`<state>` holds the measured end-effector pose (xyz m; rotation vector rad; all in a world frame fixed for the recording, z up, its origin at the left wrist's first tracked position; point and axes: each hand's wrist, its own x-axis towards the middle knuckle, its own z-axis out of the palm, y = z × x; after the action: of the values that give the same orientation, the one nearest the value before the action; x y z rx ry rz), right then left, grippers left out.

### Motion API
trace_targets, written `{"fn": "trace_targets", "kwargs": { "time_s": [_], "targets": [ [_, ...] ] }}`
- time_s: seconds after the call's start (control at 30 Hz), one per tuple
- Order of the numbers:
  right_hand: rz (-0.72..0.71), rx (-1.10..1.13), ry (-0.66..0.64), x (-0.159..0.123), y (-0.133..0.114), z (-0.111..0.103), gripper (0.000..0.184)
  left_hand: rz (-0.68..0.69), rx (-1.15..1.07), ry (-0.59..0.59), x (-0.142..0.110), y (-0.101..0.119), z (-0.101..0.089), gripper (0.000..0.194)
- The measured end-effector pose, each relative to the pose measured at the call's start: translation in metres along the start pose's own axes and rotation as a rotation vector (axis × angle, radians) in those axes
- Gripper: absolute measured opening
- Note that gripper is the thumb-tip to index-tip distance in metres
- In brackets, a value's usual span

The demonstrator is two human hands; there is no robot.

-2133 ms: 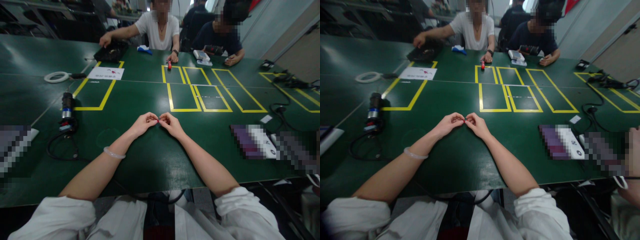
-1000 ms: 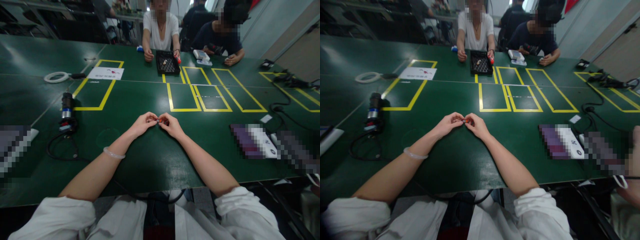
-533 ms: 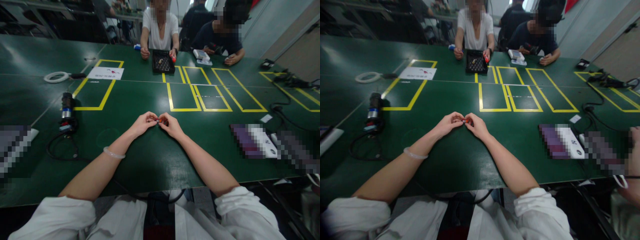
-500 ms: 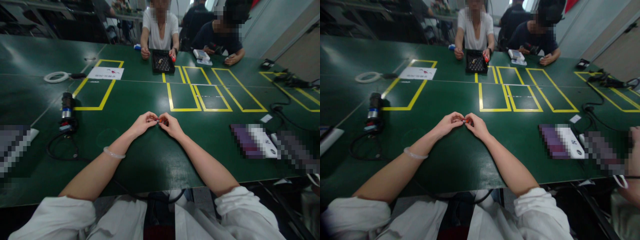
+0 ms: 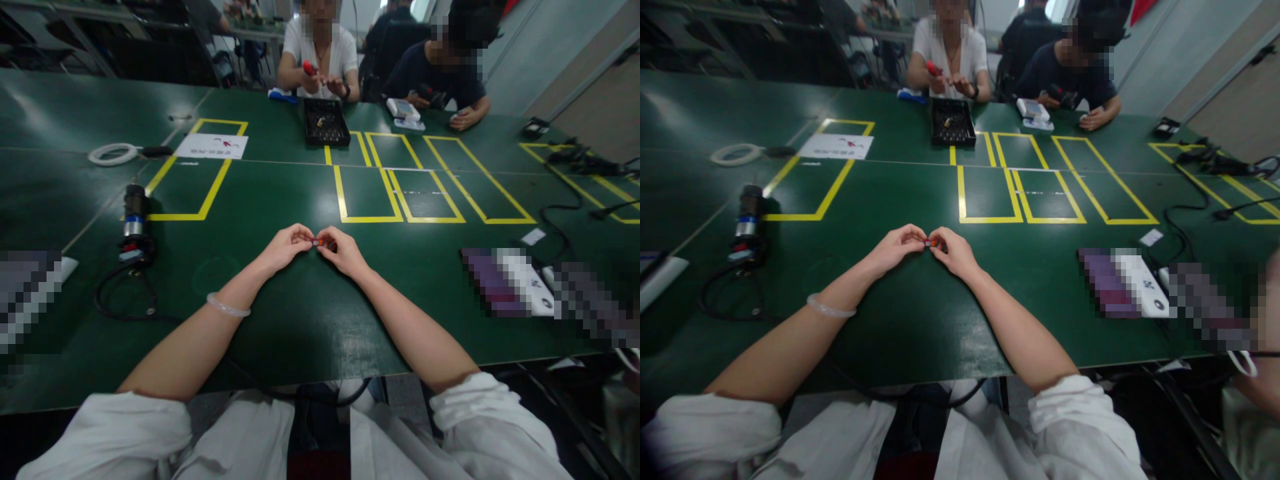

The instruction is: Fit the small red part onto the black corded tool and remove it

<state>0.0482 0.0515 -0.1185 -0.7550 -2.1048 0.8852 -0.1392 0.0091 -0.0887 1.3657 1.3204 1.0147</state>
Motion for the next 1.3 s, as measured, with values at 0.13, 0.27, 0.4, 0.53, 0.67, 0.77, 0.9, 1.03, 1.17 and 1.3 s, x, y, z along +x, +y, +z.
{"fn": "trace_targets", "kwargs": {
  "time_s": [0.13,0.27,0.4,0.53,0.67,0.77,0.9,1.03,1.17,1.3],
  "targets": [
    [-0.002,-0.022,-0.008,-0.0001,-0.0016,-0.0001,0.015,0.002,-0.017,0.003,0.0004,-0.0001,0.0003,0.027],
    [0.009,-0.033,-0.015,-0.0009,-0.0016,0.0002,0.018,-0.003,-0.001,0.006,0.0003,0.0005,0.0007,0.028],
    [0.01,-0.044,-0.008,-0.001,0.0006,0.0003,0.017,-0.006,0.014,0.004,0.0001,-0.0004,0.0004,0.028],
    [0.01,-0.068,-0.002,-0.0004,0.0022,-0.0001,0.015,-0.003,0.012,0.0,0.0002,-0.0029,-0.0001,0.029],
    [0.012,-0.104,-0.01,-0.0003,0.0022,-0.0004,0.015,-0.011,-0.012,0.006,0.0001,-0.0038,-0.0003,0.028],
    [0.009,-0.133,-0.017,-0.0007,0.0013,-0.0011,0.015,-0.016,-0.02,0.011,-0.0002,-0.0037,-0.0006,0.03],
    [0.002,-0.153,-0.014,-0.0011,-0.0005,-0.0027,0.014,-0.008,-0.025,-0.002,-0.0004,-0.0045,-0.0013,0.032],
    [-0.003,-0.176,-0.016,-0.0016,-0.0019,-0.0035,0.014,0.013,-0.014,-0.008,-0.0006,-0.0053,-0.0019,0.033],
    [-0.005,-0.205,-0.037,-0.0022,-0.0031,-0.0033,0.014,0.036,0.007,-0.007,-0.0016,-0.0034,-0.0019,0.032],
    [-0.016,-0.225,-0.041,-0.0023,-0.0046,-0.0034,0.013,0.051,0.038,-0.007,-0.0026,-0.001,-0.001,0.029]
  ]
}}
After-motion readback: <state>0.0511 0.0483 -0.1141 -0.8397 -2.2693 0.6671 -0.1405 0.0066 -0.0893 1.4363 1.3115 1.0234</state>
